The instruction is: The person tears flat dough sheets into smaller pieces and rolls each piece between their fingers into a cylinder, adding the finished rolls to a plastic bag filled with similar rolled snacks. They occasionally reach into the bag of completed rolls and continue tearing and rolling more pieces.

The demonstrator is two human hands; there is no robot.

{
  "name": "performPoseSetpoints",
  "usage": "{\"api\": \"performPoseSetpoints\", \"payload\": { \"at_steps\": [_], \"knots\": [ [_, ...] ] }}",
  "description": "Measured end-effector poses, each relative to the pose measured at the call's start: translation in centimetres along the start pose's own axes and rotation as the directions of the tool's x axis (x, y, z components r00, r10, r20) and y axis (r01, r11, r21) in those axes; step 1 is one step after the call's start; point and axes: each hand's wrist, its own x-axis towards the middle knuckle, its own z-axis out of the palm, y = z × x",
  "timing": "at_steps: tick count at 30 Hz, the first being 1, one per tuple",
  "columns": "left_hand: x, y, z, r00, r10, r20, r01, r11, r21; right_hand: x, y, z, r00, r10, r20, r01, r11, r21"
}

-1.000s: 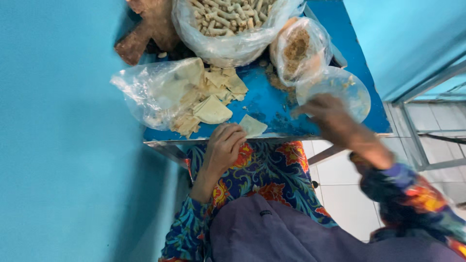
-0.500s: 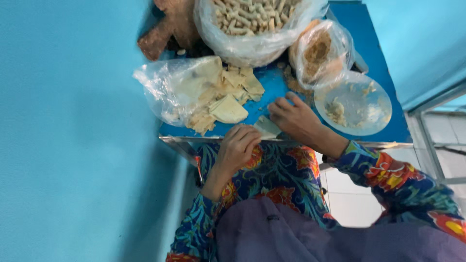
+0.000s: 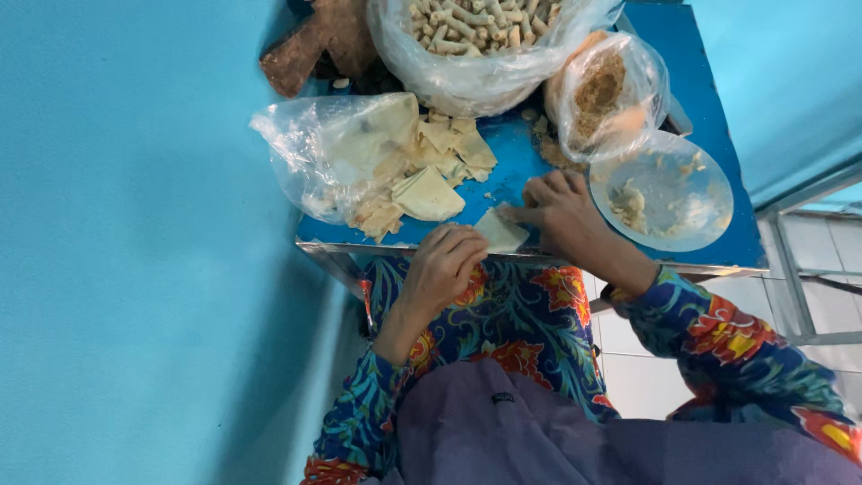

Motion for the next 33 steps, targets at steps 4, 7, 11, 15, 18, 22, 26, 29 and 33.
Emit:
{"api": "performPoseSetpoints", "payload": {
  "at_steps": [4, 7, 11, 15, 18, 22, 26, 29, 33],
  "knots": [
    [-0.1, -0.1, 0.2, 1.000, -0.015, 0.000, 0.015, 1.000, -0.004, 0.0, 1.0, 0.5, 0.989, 0.140, -0.047, -0.131, 0.979, 0.155],
    [-0.4, 0.0, 0.4, 1.000, -0.018, 0.009, 0.018, 1.000, -0.001, 0.4, 0.7, 1.4, 0.984, 0.170, 0.045, -0.168, 0.842, 0.513],
    [-0.2, -0.1, 0.3, 1.000, 0.001, 0.006, -0.001, 1.000, 0.014, 1.4, -0.4, 1.9, 0.945, 0.244, 0.220, -0.328, 0.700, 0.634],
    [-0.1, 0.1, 0.2, 1.000, -0.014, 0.007, 0.014, 1.000, -0.001, 0.8, -1.4, 0.2, 0.981, 0.108, 0.163, -0.131, 0.981, 0.143],
    [-0.2, 0.2, 0.1, 1.000, -0.008, 0.002, 0.008, 1.000, 0.009, 0.2, -2.1, -0.8, 0.980, -0.200, -0.013, 0.194, 0.964, -0.183],
    [-0.1, 0.4, 0.1, 1.000, 0.006, -0.008, -0.006, 1.000, 0.010, 1.5, -2.1, -1.1, 0.938, -0.259, 0.231, 0.342, 0.798, -0.496],
    [0.4, 0.5, -0.3, 1.000, 0.023, -0.009, -0.023, 1.000, 0.009, 2.2, -1.1, -1.9, 0.946, -0.085, 0.313, 0.207, 0.900, -0.383],
    [0.4, 0.7, -0.4, 1.000, 0.004, 0.002, -0.004, 1.000, -0.001, 1.1, -1.5, -2.1, 0.978, -0.195, 0.073, 0.207, 0.941, -0.267],
    [0.2, 0.6, -0.1, 1.000, 0.025, -0.014, -0.025, 0.999, 0.035, 0.2, -1.9, -1.1, 0.969, -0.214, 0.120, 0.242, 0.912, -0.330]
  ]
}}
